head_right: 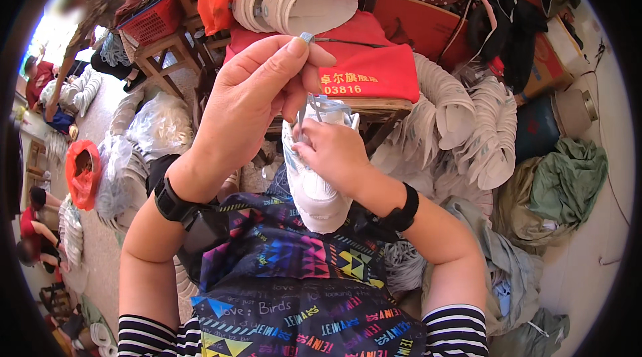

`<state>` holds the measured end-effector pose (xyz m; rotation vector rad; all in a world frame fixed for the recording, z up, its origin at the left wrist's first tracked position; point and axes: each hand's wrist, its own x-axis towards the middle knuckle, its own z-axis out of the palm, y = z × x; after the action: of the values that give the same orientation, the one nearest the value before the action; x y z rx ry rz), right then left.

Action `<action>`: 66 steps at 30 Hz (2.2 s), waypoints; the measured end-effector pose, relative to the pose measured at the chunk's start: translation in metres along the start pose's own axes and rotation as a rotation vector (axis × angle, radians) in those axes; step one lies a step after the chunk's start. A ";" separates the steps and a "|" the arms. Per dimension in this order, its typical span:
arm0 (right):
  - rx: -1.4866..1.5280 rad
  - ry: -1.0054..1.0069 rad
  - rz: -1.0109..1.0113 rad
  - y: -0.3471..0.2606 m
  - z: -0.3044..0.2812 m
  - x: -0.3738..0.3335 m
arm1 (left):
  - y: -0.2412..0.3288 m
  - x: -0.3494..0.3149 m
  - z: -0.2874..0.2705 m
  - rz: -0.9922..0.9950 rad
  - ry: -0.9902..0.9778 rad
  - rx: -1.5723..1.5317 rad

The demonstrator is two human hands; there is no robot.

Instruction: The recorder is threading laces into a white athletic shoe in a crowded manufacturing or storage environment.

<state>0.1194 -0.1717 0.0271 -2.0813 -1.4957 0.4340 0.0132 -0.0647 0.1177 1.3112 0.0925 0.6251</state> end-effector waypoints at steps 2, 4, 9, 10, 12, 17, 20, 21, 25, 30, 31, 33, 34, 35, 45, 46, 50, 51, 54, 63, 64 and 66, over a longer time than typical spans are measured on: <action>0.272 -0.063 0.034 0.018 0.006 0.001 | 0.002 -0.001 -0.005 -0.008 0.012 0.021; 0.542 -0.127 0.064 0.029 -0.001 0.001 | 0.004 -0.002 -0.019 0.041 0.094 -0.010; 0.882 -0.141 0.018 0.032 -0.042 -0.006 | -0.016 -0.004 -0.086 -0.009 0.317 -0.412; 1.004 -0.086 -0.017 0.036 -0.045 -0.006 | -0.017 -0.008 -0.100 -0.028 0.342 -0.476; 1.212 -0.021 -0.006 0.035 -0.057 -0.003 | -0.022 -0.016 -0.124 -0.017 0.339 -0.541; 1.753 0.023 0.021 0.062 -0.085 0.002 | -0.027 -0.031 -0.169 -0.081 0.509 -0.608; 1.801 0.039 0.106 0.077 -0.090 -0.004 | -0.032 -0.042 -0.195 -0.114 0.649 -0.575; 1.802 0.044 0.106 0.089 -0.094 -0.008 | -0.032 -0.049 -0.209 -0.146 0.660 -0.584; 1.832 0.060 0.123 0.129 -0.108 -0.027 | -0.021 -0.079 -0.255 -0.190 0.618 -0.566; 1.736 0.460 0.255 0.141 -0.135 -0.047 | -0.002 -0.074 -0.216 -0.235 0.970 -0.565; 1.888 0.434 0.253 0.162 -0.151 -0.056 | -0.008 -0.077 -0.247 -0.176 0.880 -0.690; 1.879 0.559 0.317 0.199 -0.184 -0.075 | -0.010 -0.093 -0.306 -0.074 0.711 -0.752; 1.817 0.643 0.326 0.222 -0.200 -0.091 | -0.006 -0.093 -0.315 -0.105 0.764 -0.656; 1.761 0.710 0.331 0.246 -0.218 -0.108 | -0.002 -0.104 -0.344 -0.091 0.781 -0.632; 0.981 1.052 0.750 0.291 -0.183 -0.165 | -0.006 -0.088 -0.282 -0.048 1.083 0.220; 0.962 0.904 0.716 0.265 -0.162 -0.149 | -0.019 -0.080 -0.240 -0.077 0.950 0.293; 0.866 0.366 0.505 0.150 -0.078 -0.087 | -0.066 -0.067 -0.133 -0.256 0.508 0.329; 0.898 0.292 0.487 0.128 -0.062 -0.077 | -0.076 -0.064 -0.112 -0.282 0.434 0.335; 0.774 0.106 0.292 0.094 -0.022 -0.062 | -0.101 -0.064 -0.079 -0.322 0.294 0.179; 0.376 0.134 0.216 0.073 -0.012 -0.066 | -0.122 -0.082 -0.052 -0.395 0.210 0.307; 0.377 0.135 0.216 0.074 -0.013 -0.064 | -0.121 -0.081 -0.051 -0.395 0.209 0.308; 0.336 0.159 0.178 0.074 -0.014 -0.060 | -0.115 -0.080 -0.049 -0.477 0.226 0.315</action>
<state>0.1644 -0.2493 -0.0083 -1.9351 -1.0693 0.5323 -0.0301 -0.0737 -0.0235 1.4477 0.6913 0.3524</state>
